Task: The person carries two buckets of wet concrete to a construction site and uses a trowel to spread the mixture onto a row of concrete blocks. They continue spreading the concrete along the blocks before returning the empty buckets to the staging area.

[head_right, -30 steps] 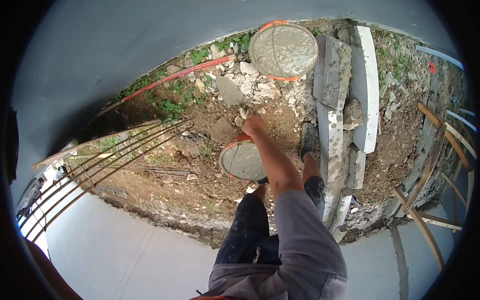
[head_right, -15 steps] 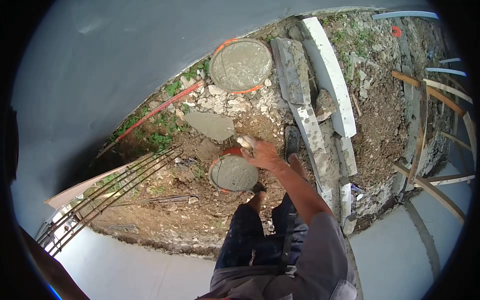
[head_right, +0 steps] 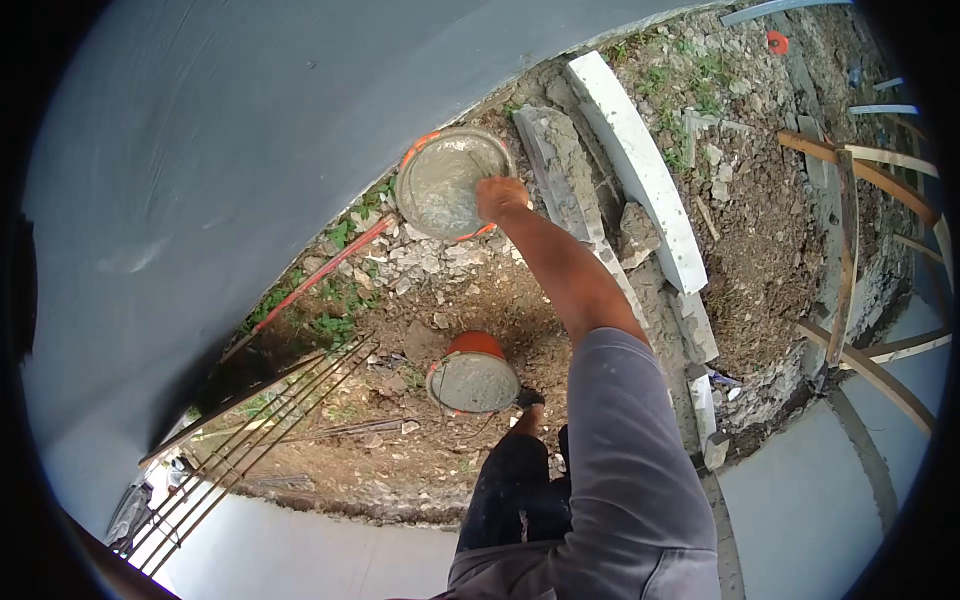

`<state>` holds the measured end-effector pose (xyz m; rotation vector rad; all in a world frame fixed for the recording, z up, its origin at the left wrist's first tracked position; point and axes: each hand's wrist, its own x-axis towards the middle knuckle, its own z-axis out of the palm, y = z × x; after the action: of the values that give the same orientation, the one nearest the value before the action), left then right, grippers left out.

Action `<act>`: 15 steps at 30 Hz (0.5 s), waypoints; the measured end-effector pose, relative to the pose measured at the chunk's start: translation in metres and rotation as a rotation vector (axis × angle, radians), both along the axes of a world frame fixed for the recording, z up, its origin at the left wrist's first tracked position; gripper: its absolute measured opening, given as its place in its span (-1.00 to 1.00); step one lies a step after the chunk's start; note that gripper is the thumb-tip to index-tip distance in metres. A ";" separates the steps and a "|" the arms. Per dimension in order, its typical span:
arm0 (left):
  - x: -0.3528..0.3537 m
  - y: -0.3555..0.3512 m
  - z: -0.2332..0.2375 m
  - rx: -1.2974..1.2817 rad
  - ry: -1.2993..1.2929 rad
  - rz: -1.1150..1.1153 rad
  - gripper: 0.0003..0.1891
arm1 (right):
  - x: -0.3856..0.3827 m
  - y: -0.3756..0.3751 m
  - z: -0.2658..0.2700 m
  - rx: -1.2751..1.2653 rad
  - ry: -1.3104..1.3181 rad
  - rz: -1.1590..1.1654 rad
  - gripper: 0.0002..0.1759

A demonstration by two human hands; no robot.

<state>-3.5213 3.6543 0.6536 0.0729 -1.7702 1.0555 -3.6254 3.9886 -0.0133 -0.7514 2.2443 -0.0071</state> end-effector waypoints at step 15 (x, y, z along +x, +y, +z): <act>0.004 -0.005 0.005 -0.013 -0.008 0.011 -0.37 | 0.022 0.098 0.012 -0.375 -0.360 -0.507 -0.57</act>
<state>-3.5174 3.6497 0.6589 0.0699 -1.7721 1.0764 -3.6030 4.0870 -0.0014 -0.3110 2.0410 -0.7628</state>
